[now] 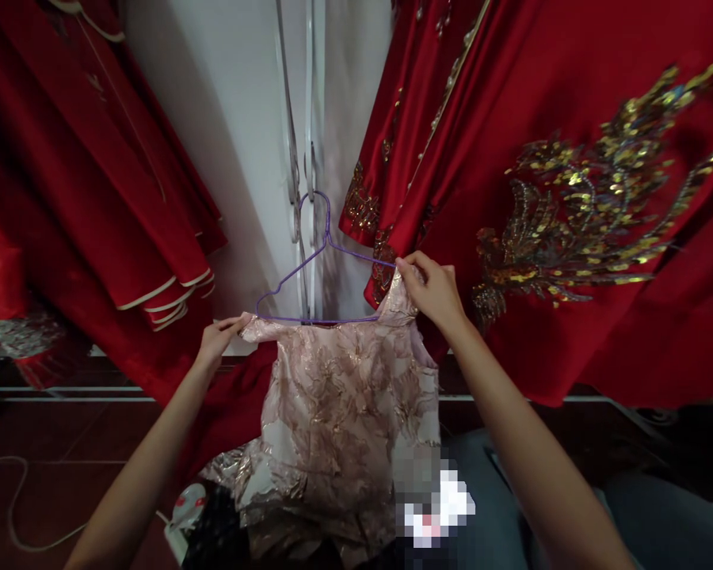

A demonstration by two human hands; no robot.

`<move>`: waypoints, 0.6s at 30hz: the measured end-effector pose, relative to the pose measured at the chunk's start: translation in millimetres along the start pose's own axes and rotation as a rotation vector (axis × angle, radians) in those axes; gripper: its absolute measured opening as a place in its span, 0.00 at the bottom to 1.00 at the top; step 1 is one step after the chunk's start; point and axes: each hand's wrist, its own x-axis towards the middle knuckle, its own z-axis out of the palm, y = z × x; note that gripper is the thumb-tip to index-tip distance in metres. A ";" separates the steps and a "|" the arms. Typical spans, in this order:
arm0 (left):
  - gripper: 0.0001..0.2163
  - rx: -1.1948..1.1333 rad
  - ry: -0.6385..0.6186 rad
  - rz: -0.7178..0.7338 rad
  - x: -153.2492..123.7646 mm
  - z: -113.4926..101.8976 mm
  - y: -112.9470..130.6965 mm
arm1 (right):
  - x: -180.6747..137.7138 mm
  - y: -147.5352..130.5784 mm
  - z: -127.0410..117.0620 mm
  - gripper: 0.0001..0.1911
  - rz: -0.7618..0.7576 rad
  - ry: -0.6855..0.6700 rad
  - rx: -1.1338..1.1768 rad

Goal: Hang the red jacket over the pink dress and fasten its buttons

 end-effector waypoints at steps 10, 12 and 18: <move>0.19 -0.097 -0.014 0.023 6.6 -3.4 7.2 | 1.2 0.6 -2.5 0.19 0.010 -0.026 0.004; 0.20 -0.059 -0.037 0.007 5.2 -5.7 7.7 | 0.8 -0.9 -3.3 0.19 0.021 -0.031 -0.002; 0.21 -0.005 -0.031 0.033 -5.9 -14.2 4.4 | 2.8 1.3 -6.6 0.19 0.033 -0.073 0.019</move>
